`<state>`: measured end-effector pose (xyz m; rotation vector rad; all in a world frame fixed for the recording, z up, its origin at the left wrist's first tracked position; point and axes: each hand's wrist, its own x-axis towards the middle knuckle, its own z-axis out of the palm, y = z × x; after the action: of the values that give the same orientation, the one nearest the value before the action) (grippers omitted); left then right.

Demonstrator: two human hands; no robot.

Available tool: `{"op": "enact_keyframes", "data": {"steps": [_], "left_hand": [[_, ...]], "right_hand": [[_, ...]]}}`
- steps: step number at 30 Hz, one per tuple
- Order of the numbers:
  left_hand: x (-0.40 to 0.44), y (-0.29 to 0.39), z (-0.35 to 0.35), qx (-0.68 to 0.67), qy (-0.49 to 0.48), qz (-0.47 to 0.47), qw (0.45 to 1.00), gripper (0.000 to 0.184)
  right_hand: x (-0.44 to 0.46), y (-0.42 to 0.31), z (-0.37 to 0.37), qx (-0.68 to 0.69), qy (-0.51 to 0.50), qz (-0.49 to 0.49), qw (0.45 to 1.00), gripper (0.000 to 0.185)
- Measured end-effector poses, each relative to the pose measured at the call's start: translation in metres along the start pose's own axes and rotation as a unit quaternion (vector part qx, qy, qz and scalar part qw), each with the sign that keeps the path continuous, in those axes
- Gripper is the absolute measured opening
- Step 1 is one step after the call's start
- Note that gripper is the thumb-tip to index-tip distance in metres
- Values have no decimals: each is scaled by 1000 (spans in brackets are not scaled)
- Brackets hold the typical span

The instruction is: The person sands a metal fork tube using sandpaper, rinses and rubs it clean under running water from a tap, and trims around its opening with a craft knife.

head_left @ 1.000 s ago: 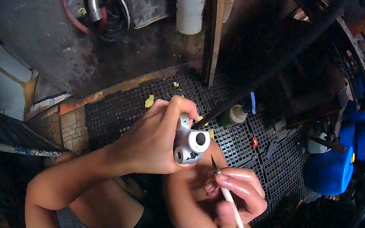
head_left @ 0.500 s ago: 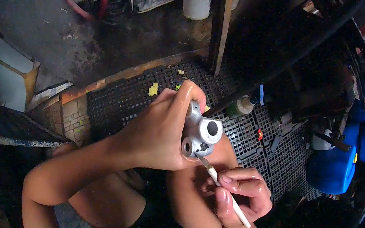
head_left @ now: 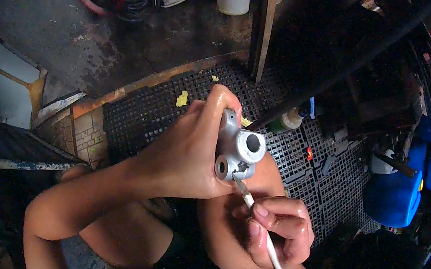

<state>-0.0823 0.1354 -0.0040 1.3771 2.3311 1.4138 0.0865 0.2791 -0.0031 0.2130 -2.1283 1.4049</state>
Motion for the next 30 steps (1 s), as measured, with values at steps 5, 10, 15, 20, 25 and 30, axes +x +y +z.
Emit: {"op": "enact_keyframes", "data": {"steps": [5,10,15,20,25,30], "left_hand": [[-1,-1,2,-37,7,-22,999,82],[-1,2,4,-10,20,-20,1000,81],[-3,4,5,10,26,-19,999,80],[-3,5,5,-3,25,-24,999,79],[-4,3,7,-14,32,-23,999,79],[-4,1,8,4,30,-14,999,78]], "right_hand": [[-1,2,4,3,-16,-23,1000,21],[7,3,16,-26,33,-56,998,20],[1,5,20,7,82,-46,996,18],[1,1,23,-5,77,-36,996,17],[1,3,14,0,36,-17,999,16],[2,-1,14,7,28,-1,1000,17]]}}
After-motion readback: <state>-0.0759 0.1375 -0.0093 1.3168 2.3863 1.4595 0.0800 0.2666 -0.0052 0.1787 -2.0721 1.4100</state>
